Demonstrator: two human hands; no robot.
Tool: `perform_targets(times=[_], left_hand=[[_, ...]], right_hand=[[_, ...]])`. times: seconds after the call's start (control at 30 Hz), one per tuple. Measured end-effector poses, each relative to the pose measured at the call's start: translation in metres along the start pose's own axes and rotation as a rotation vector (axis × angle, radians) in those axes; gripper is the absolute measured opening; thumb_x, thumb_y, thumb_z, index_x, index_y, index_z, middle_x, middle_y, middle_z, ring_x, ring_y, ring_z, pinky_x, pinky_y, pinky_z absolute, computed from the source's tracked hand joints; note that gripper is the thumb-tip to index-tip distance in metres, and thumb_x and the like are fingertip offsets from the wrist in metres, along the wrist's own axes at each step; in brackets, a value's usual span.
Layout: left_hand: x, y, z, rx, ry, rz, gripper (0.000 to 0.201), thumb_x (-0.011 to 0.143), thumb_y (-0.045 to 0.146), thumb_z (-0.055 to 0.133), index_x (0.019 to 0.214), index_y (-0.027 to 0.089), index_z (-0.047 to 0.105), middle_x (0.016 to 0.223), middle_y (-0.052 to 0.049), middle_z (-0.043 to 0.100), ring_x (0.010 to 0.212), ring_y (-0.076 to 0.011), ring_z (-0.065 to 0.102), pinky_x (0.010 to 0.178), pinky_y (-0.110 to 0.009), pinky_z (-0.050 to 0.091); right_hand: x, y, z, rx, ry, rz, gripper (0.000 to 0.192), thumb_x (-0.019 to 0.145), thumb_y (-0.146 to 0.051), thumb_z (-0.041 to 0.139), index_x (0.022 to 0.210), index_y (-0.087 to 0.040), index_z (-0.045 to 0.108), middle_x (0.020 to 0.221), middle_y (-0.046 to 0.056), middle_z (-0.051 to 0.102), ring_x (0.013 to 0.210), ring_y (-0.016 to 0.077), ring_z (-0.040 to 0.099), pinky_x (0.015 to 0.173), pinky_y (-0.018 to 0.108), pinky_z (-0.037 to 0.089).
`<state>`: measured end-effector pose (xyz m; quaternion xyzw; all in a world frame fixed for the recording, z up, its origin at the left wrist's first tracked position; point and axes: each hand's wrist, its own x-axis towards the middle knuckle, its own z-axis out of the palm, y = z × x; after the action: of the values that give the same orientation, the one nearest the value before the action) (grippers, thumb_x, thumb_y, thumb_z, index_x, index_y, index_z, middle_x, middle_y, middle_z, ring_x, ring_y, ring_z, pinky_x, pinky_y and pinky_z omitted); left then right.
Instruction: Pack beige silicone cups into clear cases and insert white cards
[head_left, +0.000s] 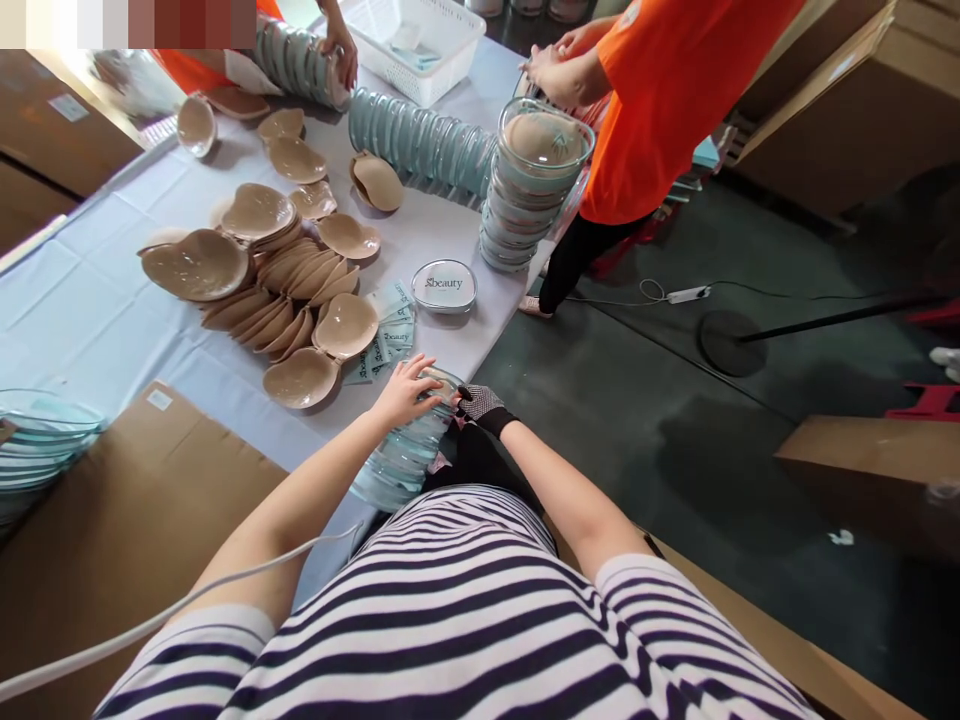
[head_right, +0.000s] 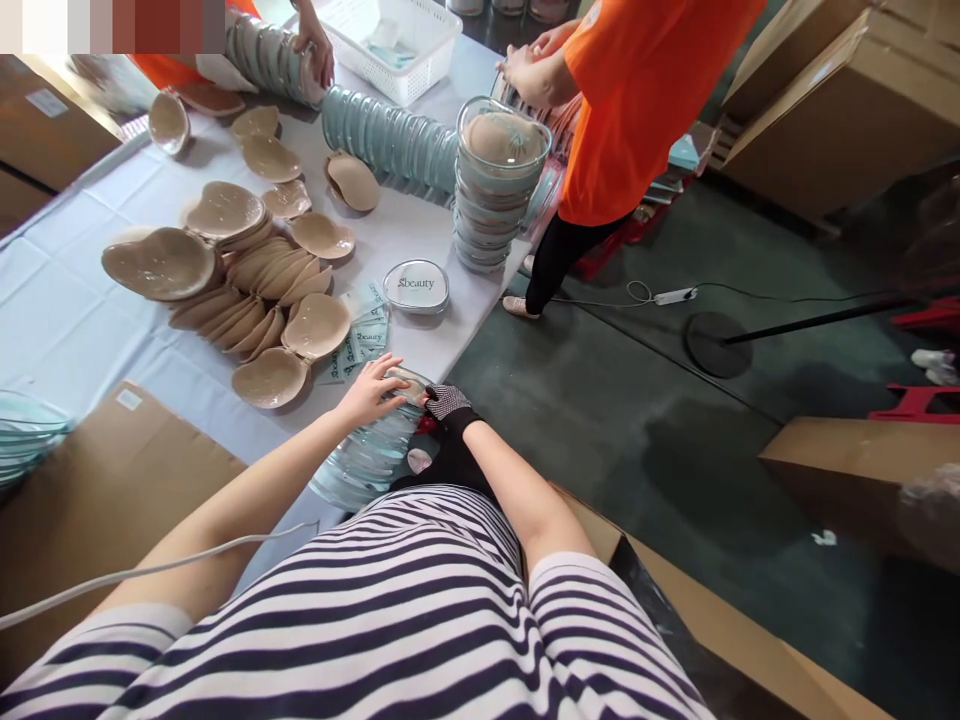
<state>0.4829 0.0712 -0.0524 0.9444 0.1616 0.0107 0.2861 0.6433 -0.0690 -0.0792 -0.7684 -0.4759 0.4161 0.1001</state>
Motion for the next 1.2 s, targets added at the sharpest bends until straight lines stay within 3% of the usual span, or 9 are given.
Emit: perform_targets(times=[0.2,0.37,0.5,0.6,0.77,0.87,0.97,1.1,1.2], left_hand=[[0.000,0.003,-0.001,0.012,-0.044,-0.011,0.020,0.085,0.042,0.062,0.092,0.026,0.072,0.142,-0.008,0.050,0.142,-0.0333,0.031,0.112,-0.062,0.027],[0.002,0.003,-0.001,0.041,-0.053,0.005,0.024,0.083,0.044,0.063,0.076,0.023,0.070,0.137,-0.008,0.054,0.140,-0.0343,0.035,0.111,-0.062,0.029],[0.003,0.003,-0.003,0.037,-0.043,-0.001,0.024,0.084,0.043,0.063,0.075,0.022,0.069,0.135,-0.009,0.055,0.138,-0.0337,0.037,0.110,-0.060,0.032],[0.003,0.003,-0.005,0.025,-0.042,0.001,0.024,0.084,0.043,0.062,0.076,0.022,0.070,0.134,-0.009,0.055,0.136,-0.0329,0.038,0.111,-0.058,0.032],[0.004,0.001,-0.006,0.008,-0.037,0.023,0.025,0.080,0.047,0.067,0.074,0.023,0.071,0.129,-0.009,0.057,0.129,-0.0309,0.044,0.109,-0.053,0.036],[0.004,0.002,-0.005,0.007,-0.022,0.041,0.024,0.078,0.047,0.070,0.071,0.023,0.069,0.126,-0.009,0.058,0.125,-0.0298,0.047,0.107,-0.051,0.039],[0.001,0.001,-0.002,0.023,0.012,0.054,0.026,0.078,0.048,0.069,0.075,0.022,0.066,0.124,-0.011,0.059,0.122,-0.0299,0.050,0.108,-0.054,0.035],[-0.001,-0.003,-0.001,0.026,0.041,0.062,0.030,0.080,0.049,0.066,0.076,0.020,0.062,0.122,-0.013,0.059,0.113,-0.0278,0.056,0.110,-0.055,0.032],[0.002,-0.005,-0.004,0.031,-0.021,0.102,0.033,0.079,0.053,0.067,0.075,0.020,0.062,0.121,-0.012,0.059,0.111,-0.0270,0.057,0.107,-0.051,0.035]], right_hand=[[-0.001,-0.015,0.008,-0.150,-0.062,-0.025,0.032,0.096,-0.029,0.041,0.112,-0.022,0.068,0.114,0.011,0.071,0.102,0.0231,0.067,0.083,0.031,0.050],[-0.009,-0.017,-0.002,-0.258,-0.158,-0.106,0.027,0.089,-0.026,0.053,0.111,-0.026,0.069,0.109,0.008,0.072,0.097,0.0247,0.068,0.079,0.032,0.051],[-0.022,-0.023,0.003,-0.336,-0.025,-0.111,0.033,0.095,-0.026,0.043,0.117,-0.017,0.066,0.117,0.017,0.067,0.110,0.0312,0.062,0.088,0.040,0.048],[-0.027,-0.023,0.013,-0.346,0.068,-0.088,0.036,0.099,-0.026,0.035,0.116,-0.016,0.065,0.114,0.017,0.068,0.107,0.0292,0.063,0.088,0.039,0.047],[-0.013,-0.023,0.016,-0.292,0.004,-0.062,0.034,0.099,-0.030,0.038,0.106,-0.019,0.069,0.106,0.013,0.071,0.099,0.0250,0.067,0.083,0.033,0.048],[-0.007,-0.024,0.005,-0.247,-0.030,-0.051,0.034,0.098,-0.032,0.039,0.107,-0.020,0.069,0.107,0.013,0.071,0.096,0.0248,0.068,0.081,0.032,0.049],[-0.009,-0.018,-0.008,-0.151,-0.128,-0.108,0.024,0.092,-0.027,0.051,0.108,-0.023,0.068,0.108,0.005,0.072,0.095,0.0196,0.067,0.079,0.027,0.050],[-0.009,-0.012,-0.012,0.244,-0.271,-0.307,0.041,0.085,-0.019,0.059,0.125,-0.018,0.058,0.109,0.003,0.070,0.092,0.0148,0.065,0.080,0.024,0.051],[-0.004,-0.018,-0.001,0.230,-0.206,-0.243,0.049,0.080,-0.025,0.066,0.127,-0.017,0.057,0.108,0.005,0.069,0.093,0.0176,0.064,0.081,0.027,0.051]])
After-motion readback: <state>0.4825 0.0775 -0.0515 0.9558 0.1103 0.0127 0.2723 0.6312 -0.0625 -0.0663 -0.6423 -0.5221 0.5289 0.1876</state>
